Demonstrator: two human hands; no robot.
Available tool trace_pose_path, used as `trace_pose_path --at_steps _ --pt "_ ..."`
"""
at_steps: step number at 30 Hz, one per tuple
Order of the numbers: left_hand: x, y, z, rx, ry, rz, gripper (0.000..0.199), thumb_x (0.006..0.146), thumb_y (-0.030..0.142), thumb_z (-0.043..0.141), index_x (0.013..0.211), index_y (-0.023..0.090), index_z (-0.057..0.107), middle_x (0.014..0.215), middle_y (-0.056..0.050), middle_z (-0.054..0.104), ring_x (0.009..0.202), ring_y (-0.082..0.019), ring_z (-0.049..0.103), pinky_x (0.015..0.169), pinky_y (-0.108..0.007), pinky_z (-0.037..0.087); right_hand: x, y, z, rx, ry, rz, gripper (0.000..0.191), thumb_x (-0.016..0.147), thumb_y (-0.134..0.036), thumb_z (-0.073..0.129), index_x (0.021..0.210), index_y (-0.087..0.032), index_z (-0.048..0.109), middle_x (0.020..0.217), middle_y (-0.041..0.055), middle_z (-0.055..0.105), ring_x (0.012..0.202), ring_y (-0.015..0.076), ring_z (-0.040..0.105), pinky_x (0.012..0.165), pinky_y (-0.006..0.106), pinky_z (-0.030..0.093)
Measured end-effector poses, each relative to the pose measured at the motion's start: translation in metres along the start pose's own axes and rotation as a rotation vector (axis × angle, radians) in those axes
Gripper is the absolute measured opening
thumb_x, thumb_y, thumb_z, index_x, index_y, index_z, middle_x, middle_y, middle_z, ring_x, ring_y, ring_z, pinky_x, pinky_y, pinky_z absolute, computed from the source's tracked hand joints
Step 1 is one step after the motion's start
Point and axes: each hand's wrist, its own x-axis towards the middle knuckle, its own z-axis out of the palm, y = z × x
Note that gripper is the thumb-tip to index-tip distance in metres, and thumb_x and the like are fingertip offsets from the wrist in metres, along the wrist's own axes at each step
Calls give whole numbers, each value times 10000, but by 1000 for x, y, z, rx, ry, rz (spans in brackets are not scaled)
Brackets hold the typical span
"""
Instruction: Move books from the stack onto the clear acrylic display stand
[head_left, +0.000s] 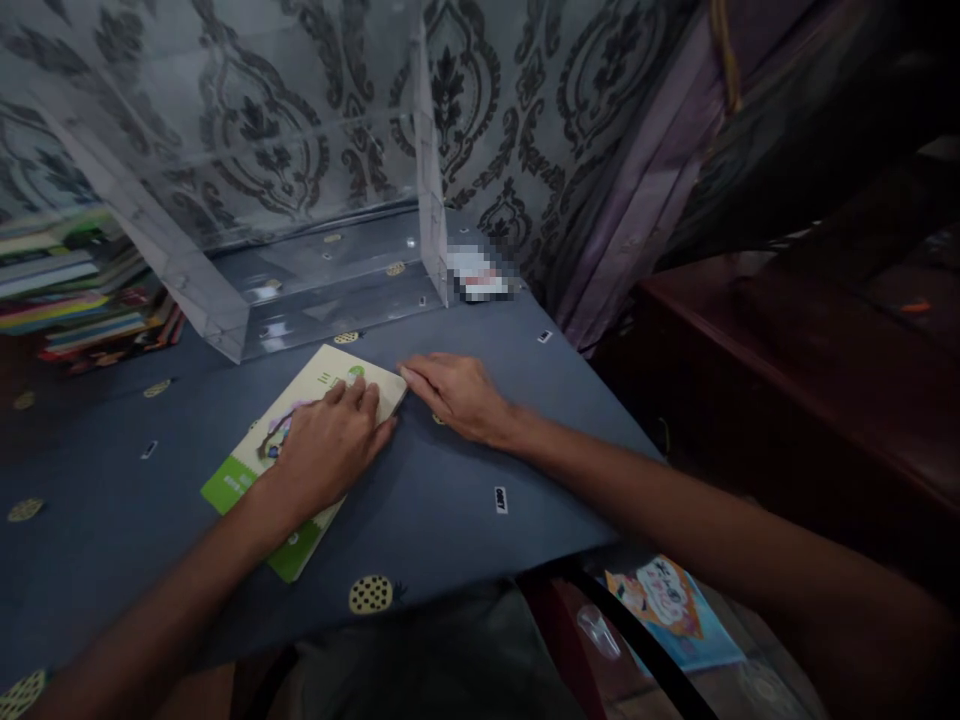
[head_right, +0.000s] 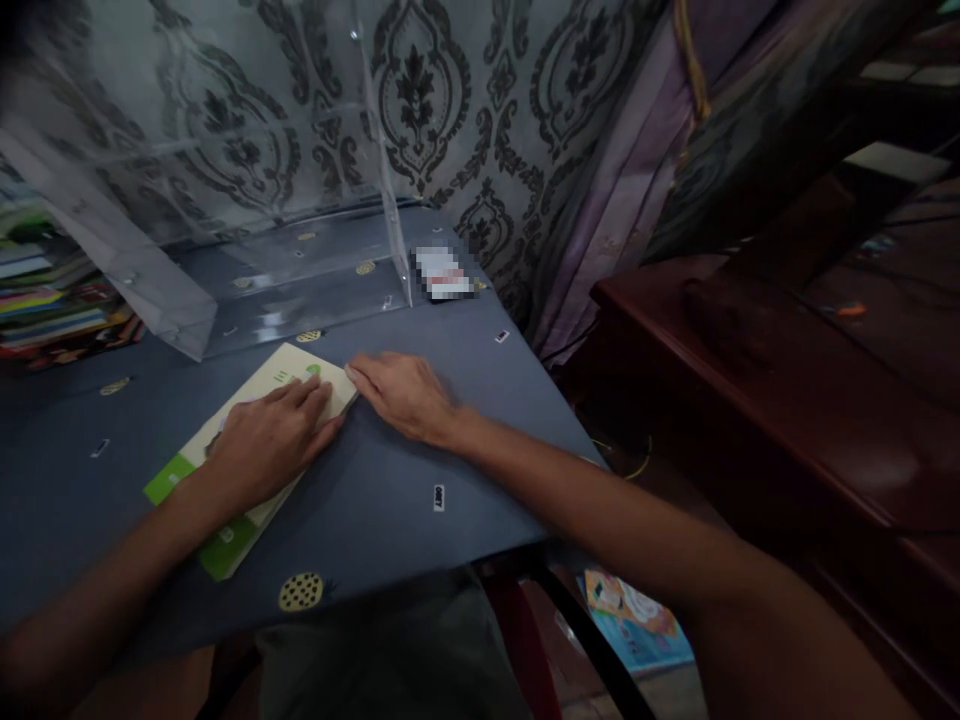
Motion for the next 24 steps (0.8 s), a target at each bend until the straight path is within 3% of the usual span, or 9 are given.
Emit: trace_pose_path --at_steps 4,9,14,21,24 --pt "-18 -31 16 -151 92 107 433 1024 454 487 1341 186 610 1463 -145 604 1384 -310 544 1050 -468 538 -6 -9 3 -73 -43 -10 340 1076 -351 389 1146 -193 682 934 89 730 857 210 656 803 319 480" --pt "-38 -58 49 -276 156 156 573 1024 478 464 1531 212 448 1612 -124 433 1521 -267 354 1226 -499 355 1 -8 11 -35 -121 -39 341 1070 -335 411 1315 -206 611 1129 129 727 1024 250 676 895 390 540" --pt "-36 -56 59 -342 153 86 583 1041 434 413 1572 194 371 1660 -131 337 1559 -249 259 1263 -525 252 28 8 20 -6 -124 -110 361 1064 -324 424 1348 -193 604 1299 155 680 1243 278 603 1070 493 483" --pt "-22 -49 59 -354 136 6 588 1060 459 347 1558 147 375 1660 -148 329 1566 -239 241 1271 -524 210 50 18 30 -49 -140 -141 328 1062 -314 457 1282 -185 663 1281 129 713 1368 276 539 1155 509 393" --pt "-29 -55 55 -370 100 97 666 1029 547 419 1590 201 326 1680 -142 277 1574 -262 207 1269 -557 193 47 17 28 -63 -136 -128 356 1069 -339 439 1314 -196 654 1337 124 692 1381 286 527 1151 524 387"
